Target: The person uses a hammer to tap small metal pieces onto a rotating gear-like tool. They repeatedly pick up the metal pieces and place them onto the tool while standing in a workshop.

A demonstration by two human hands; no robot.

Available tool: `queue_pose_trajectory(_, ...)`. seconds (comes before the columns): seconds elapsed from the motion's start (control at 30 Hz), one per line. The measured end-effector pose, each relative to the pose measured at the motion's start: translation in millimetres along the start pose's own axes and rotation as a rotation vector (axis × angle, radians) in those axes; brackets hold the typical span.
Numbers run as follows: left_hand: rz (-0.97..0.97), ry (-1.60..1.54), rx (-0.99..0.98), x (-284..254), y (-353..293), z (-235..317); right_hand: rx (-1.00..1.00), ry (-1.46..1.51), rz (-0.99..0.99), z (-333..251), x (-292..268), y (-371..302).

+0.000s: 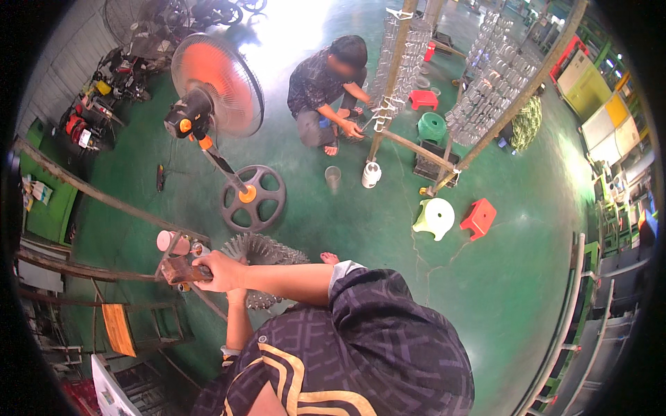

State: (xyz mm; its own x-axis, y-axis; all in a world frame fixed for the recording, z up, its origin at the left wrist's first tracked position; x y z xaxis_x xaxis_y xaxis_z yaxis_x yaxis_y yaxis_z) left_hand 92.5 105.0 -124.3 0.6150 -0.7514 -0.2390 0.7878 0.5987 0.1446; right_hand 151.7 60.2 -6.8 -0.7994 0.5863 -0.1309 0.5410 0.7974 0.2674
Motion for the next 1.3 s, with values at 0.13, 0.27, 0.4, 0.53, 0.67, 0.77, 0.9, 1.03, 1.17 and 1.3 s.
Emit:
queue_pose_trajectory(0.13,-0.05,-0.012,0.018,13.2,-0.6,6.3,-0.01,0.035,0.046,-1.8,-17.4,-10.0)
queue_pose_trajectory(0.27,-0.104,-0.024,0.037,34.8,-1.0,11.3,-0.03,0.032,0.108,-8.7,-41.1,-20.0)
queue_pose_trajectory(0.4,-0.173,-0.026,0.068,62.5,-3.0,23.8,-0.028,0.046,0.2,-24.8,-75.1,-34.7)
queue_pose_trajectory(0.53,-0.253,-0.029,0.108,97.9,-6.0,42.9,-0.034,0.064,0.299,-39.3,-111.2,-60.6)
queue_pose_trajectory(0.67,-0.336,-0.037,0.146,141.4,-20.8,63.6,-0.005,0.026,0.372,-59.7,-148.1,-99.9)
queue_pose_trajectory(0.77,-0.406,-0.047,0.176,180.3,-39.0,79.7,0.024,-0.039,0.424,-73.0,-177.5,-135.6)
queue_pose_trajectory(0.9,-0.497,-0.061,0.222,238.7,-68.2,104.8,0.05,-0.119,0.529,-89.4,-217.5,-191.2)
queue_pose_trajectory(1.03,-0.605,-0.088,0.277,300.7,-104.6,132.8,0.046,-0.107,0.626,-104.2,-260.7,-247.8)
queue_pose_trajectory(1.17,-0.72,-0.131,0.326,363.1,-148.7,160.5,0.036,-0.151,0.762,-109.1,-297.8,-305.4)
queue_pose_trajectory(1.3,-0.872,-0.183,0.383,429.1,-202.2,189.0,0.123,-0.26,0.92,-115.3,-337.2,-372.6)
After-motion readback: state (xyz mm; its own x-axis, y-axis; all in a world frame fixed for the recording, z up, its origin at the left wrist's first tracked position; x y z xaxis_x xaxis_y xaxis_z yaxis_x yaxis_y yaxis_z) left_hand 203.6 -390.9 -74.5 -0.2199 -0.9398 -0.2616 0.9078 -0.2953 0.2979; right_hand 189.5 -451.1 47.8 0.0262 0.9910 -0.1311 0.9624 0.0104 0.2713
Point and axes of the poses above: each hand's wrist, its own y-axis towards the middle knuckle, its own x-axis out of the palm, z = x × y, the point moved 5 cm from there along y, towards the middle knuckle, and after that the axes turned 11 degrees about x, right-handed, at the moved point
